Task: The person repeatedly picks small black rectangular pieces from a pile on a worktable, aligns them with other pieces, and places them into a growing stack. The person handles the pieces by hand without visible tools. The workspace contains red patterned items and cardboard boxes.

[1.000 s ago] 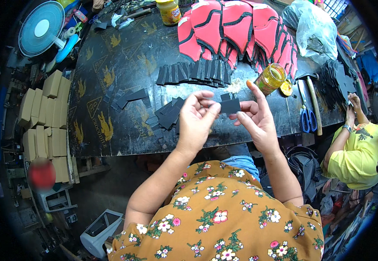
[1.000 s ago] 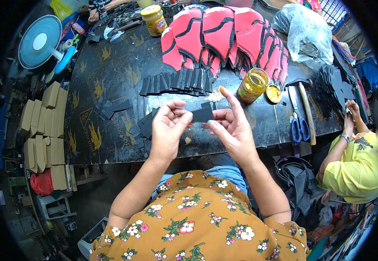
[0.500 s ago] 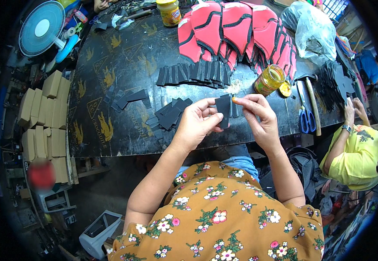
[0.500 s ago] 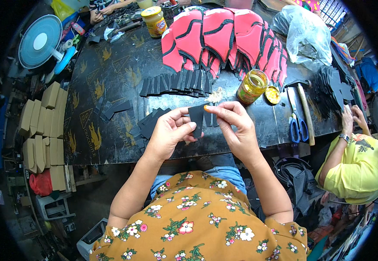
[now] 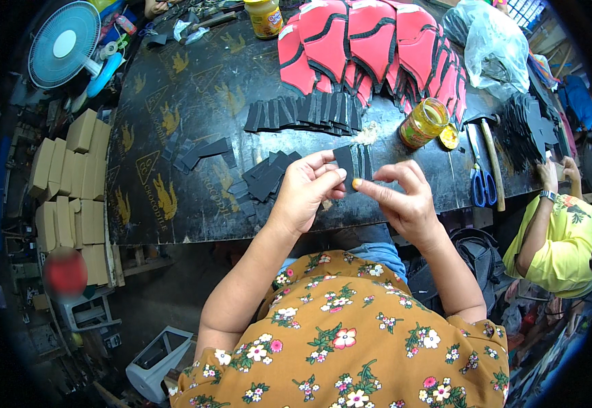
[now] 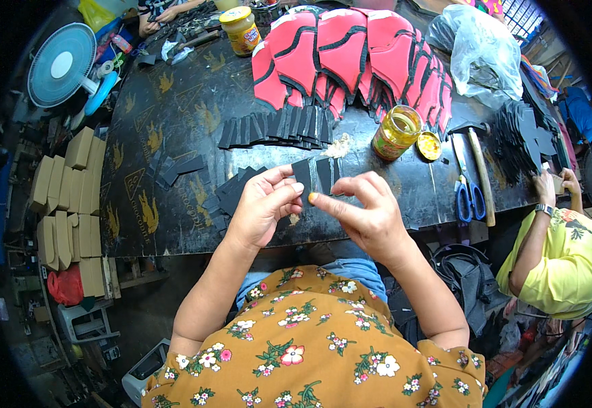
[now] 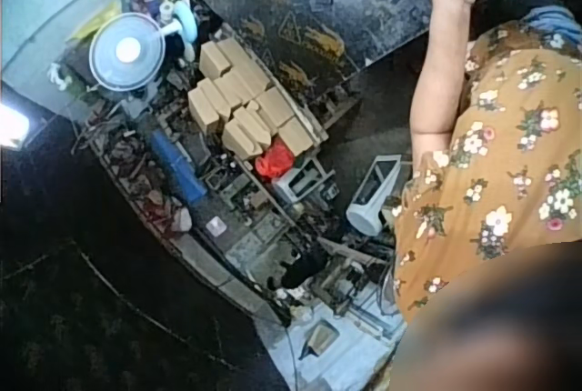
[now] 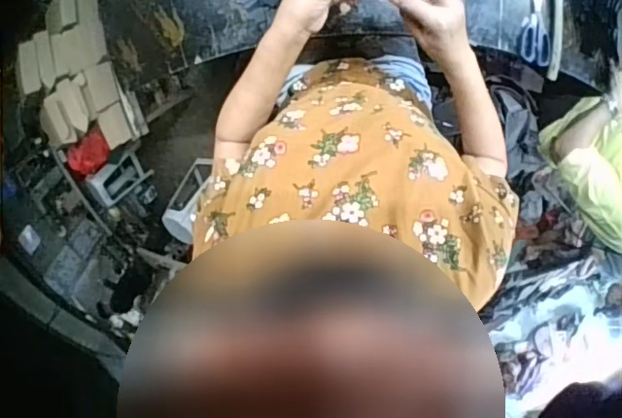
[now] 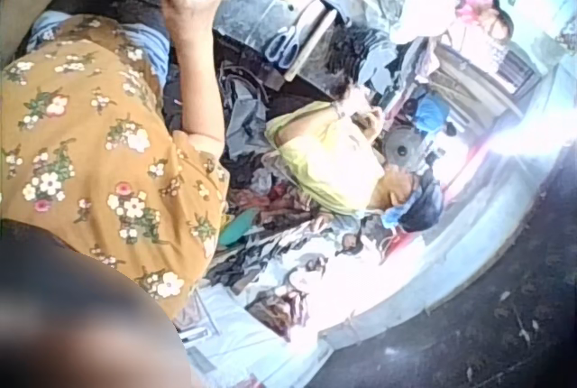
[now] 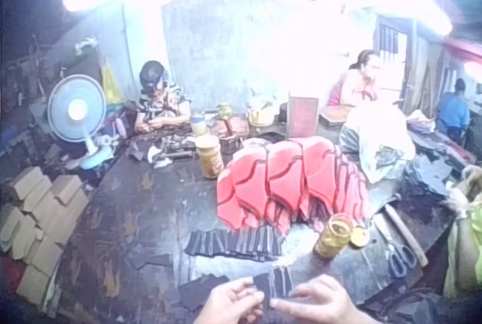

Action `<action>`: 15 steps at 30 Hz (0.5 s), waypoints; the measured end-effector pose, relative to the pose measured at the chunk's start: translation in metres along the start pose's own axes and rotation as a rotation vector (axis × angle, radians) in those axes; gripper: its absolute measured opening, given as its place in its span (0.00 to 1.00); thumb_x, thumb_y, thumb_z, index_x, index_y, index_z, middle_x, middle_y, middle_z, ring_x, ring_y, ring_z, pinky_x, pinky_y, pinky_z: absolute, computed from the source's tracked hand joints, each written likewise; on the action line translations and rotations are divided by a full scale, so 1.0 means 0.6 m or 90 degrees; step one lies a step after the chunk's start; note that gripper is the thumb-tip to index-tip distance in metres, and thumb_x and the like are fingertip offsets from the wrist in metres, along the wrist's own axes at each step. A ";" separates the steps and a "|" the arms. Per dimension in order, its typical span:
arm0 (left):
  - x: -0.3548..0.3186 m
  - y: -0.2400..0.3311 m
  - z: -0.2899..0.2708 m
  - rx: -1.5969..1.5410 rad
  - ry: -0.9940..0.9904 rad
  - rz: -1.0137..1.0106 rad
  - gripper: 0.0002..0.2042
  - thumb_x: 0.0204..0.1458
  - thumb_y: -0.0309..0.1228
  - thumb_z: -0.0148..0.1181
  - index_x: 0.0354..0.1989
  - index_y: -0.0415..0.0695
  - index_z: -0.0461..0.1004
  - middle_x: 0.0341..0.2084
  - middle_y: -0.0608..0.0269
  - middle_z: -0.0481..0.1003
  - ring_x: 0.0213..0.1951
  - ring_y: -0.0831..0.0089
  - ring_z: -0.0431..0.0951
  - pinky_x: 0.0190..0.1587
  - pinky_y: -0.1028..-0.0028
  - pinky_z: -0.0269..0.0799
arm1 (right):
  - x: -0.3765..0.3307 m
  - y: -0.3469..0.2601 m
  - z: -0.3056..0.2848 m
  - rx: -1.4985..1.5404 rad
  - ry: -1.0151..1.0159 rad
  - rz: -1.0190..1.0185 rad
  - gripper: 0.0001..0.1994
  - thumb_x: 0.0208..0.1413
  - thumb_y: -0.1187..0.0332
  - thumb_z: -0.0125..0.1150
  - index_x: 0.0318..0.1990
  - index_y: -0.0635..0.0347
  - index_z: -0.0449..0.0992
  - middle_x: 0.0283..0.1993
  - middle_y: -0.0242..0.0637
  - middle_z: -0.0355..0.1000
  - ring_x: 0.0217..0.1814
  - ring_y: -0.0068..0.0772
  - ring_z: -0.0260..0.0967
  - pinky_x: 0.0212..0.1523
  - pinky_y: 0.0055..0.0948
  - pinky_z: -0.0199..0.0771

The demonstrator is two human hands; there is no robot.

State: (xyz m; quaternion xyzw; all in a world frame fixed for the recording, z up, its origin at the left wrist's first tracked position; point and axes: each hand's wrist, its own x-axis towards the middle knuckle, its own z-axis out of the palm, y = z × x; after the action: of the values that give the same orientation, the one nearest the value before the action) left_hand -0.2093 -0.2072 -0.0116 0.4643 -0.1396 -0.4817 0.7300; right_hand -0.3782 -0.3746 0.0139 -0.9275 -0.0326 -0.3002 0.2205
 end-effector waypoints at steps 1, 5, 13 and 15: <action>0.001 0.001 0.000 0.013 0.015 -0.006 0.22 0.63 0.23 0.67 0.64 0.33 0.73 0.37 0.66 0.82 0.35 0.80 0.83 0.36 0.79 0.82 | -0.002 -0.005 -0.003 -0.013 -0.011 -0.017 0.30 0.42 0.79 0.71 0.56 0.42 0.89 0.45 0.33 0.76 0.47 0.40 0.75 0.48 0.39 0.77; 0.000 0.005 0.005 0.040 0.034 0.006 0.25 0.62 0.22 0.68 0.67 0.34 0.71 0.36 0.66 0.80 0.34 0.79 0.83 0.37 0.79 0.82 | 0.000 -0.009 -0.011 0.012 0.021 -0.022 0.29 0.40 0.79 0.71 0.55 0.44 0.88 0.47 0.34 0.77 0.47 0.41 0.75 0.49 0.40 0.77; 0.023 0.009 -0.005 0.148 0.082 0.128 0.23 0.62 0.19 0.65 0.67 0.42 0.72 0.35 0.66 0.79 0.33 0.79 0.83 0.36 0.78 0.82 | -0.004 0.006 -0.012 0.105 0.025 0.081 0.24 0.42 0.86 0.66 0.48 0.51 0.88 0.51 0.38 0.76 0.50 0.41 0.74 0.52 0.38 0.78; 0.040 0.007 -0.009 0.307 0.142 0.170 0.20 0.61 0.20 0.66 0.63 0.43 0.76 0.33 0.66 0.79 0.32 0.80 0.83 0.34 0.78 0.80 | -0.010 0.013 -0.025 0.089 0.059 0.170 0.19 0.48 0.88 0.64 0.46 0.57 0.87 0.51 0.40 0.75 0.53 0.41 0.76 0.55 0.36 0.78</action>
State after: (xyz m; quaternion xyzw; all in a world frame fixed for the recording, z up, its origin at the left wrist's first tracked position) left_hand -0.1911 -0.2238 -0.0168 0.6519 -0.2284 -0.2802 0.6666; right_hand -0.3900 -0.3878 0.0182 -0.8911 0.0806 -0.3073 0.3241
